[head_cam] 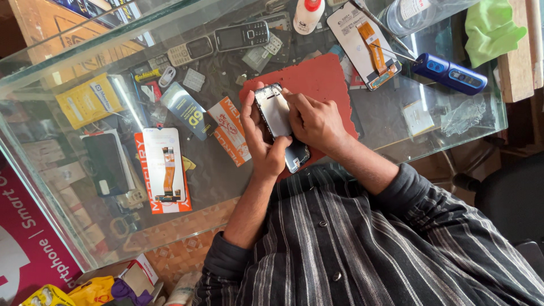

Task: The person pries open a smartphone using a metal spudger, then uses a screwdriver to work on the exposed frame. They apply liquid from a small bottle to the phone and continue prying and peeling the screen assembly away from the body over a red mat on a glass counter.

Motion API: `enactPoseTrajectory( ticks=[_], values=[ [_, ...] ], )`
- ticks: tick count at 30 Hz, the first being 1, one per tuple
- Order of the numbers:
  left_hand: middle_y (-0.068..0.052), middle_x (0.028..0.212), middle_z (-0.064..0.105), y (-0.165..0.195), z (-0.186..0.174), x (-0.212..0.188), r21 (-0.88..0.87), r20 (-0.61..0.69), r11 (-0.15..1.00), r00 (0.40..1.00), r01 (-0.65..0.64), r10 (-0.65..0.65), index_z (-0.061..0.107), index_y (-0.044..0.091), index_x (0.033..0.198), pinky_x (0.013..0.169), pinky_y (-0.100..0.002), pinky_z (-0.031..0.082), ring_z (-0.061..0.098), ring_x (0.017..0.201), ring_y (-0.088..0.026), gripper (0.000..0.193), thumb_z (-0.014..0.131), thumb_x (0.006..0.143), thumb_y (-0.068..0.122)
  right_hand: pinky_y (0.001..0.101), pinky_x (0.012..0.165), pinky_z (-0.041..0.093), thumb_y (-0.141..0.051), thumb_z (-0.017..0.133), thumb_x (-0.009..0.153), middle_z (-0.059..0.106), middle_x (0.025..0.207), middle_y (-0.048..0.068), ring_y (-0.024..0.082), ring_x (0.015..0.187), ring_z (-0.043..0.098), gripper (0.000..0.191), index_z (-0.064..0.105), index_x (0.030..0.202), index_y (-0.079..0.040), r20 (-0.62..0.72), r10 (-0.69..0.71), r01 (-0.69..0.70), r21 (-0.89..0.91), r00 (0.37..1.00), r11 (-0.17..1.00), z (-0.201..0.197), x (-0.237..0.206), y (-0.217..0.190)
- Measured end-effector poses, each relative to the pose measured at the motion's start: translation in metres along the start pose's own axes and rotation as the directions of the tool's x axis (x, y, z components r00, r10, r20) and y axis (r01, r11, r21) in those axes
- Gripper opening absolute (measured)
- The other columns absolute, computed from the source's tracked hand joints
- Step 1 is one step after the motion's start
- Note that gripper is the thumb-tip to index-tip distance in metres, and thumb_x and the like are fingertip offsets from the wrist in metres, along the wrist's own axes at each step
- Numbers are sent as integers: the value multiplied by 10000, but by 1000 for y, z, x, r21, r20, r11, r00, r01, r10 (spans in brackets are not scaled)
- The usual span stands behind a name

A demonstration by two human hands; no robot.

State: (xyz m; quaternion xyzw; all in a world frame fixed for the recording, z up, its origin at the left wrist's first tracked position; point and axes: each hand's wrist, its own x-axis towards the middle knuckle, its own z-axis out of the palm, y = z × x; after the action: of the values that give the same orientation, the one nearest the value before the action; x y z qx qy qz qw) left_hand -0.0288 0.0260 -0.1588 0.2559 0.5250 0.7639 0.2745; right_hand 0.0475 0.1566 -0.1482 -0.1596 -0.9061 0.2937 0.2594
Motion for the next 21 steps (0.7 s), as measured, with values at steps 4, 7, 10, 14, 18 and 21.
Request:
enactPoseTrajectory(
  ticks=[4, 7, 10, 14, 18, 21],
  values=[
    [-168, 1724, 274, 0, 0, 0, -2, -5, 1000, 1000, -2, 2, 172, 65, 1642, 1282, -447, 408, 410, 1551, -320, 999, 496, 723, -154, 368, 512, 508, 33, 645, 920, 692, 791, 79, 234, 621, 688, 247, 658, 1163, -7, -28, 50, -49, 23, 998, 999, 2, -1, -1],
    [-167, 1725, 268, 0, 0, 0, -3, 0, 1000, 1000, 9, -9, 159, 67, 1638, 1287, -453, 413, 411, 1554, -320, 996, 495, 727, -154, 356, 513, 497, 7, 672, 978, 738, 887, 77, 226, 627, 680, 104, 610, 1047, -39, -25, 69, -69, 18, 997, 997, 4, -2, 0],
    [-170, 1715, 280, -1, -1, 0, -5, 3, 1000, 1000, 0, 0, 166, 65, 1635, 1298, -458, 406, 405, 1564, -325, 1000, 488, 713, -150, 369, 504, 493, 18, 661, 946, 695, 795, 74, 238, 618, 680, 158, 645, 1097, -23, -22, 56, -56, -3, 998, 998, 4, -2, 2],
    [-174, 1717, 285, -3, -2, 0, 8, 1, 1000, 1000, -9, 9, 183, 62, 1628, 1308, -458, 392, 389, 1575, -329, 988, 491, 713, -146, 374, 498, 495, 26, 646, 920, 685, 769, 70, 236, 608, 680, 208, 663, 1122, -22, 16, 62, -62, 31, 998, 998, 3, -3, 4],
    [-179, 1718, 286, -3, -2, 0, 27, -3, 1000, 1000, -14, 14, 194, 62, 1627, 1312, -452, 380, 381, 1575, -326, 988, 493, 708, -144, 366, 504, 498, 25, 641, 923, 709, 840, 57, 220, 642, 694, 228, 651, 1145, -27, 16, 37, -37, 31, 999, 999, 3, -3, 4],
    [-182, 1726, 280, -2, -2, 0, 12, -3, 1000, 1000, 3, -3, 188, 66, 1633, 1305, -446, 388, 386, 1577, -323, 985, 496, 721, -145, 370, 514, 500, 22, 643, 915, 672, 824, 47, 213, 664, 697, 287, 647, 1200, -20, 9, 6, -6, -2, 1000, 1000, 3, -2, 2]
  ],
)
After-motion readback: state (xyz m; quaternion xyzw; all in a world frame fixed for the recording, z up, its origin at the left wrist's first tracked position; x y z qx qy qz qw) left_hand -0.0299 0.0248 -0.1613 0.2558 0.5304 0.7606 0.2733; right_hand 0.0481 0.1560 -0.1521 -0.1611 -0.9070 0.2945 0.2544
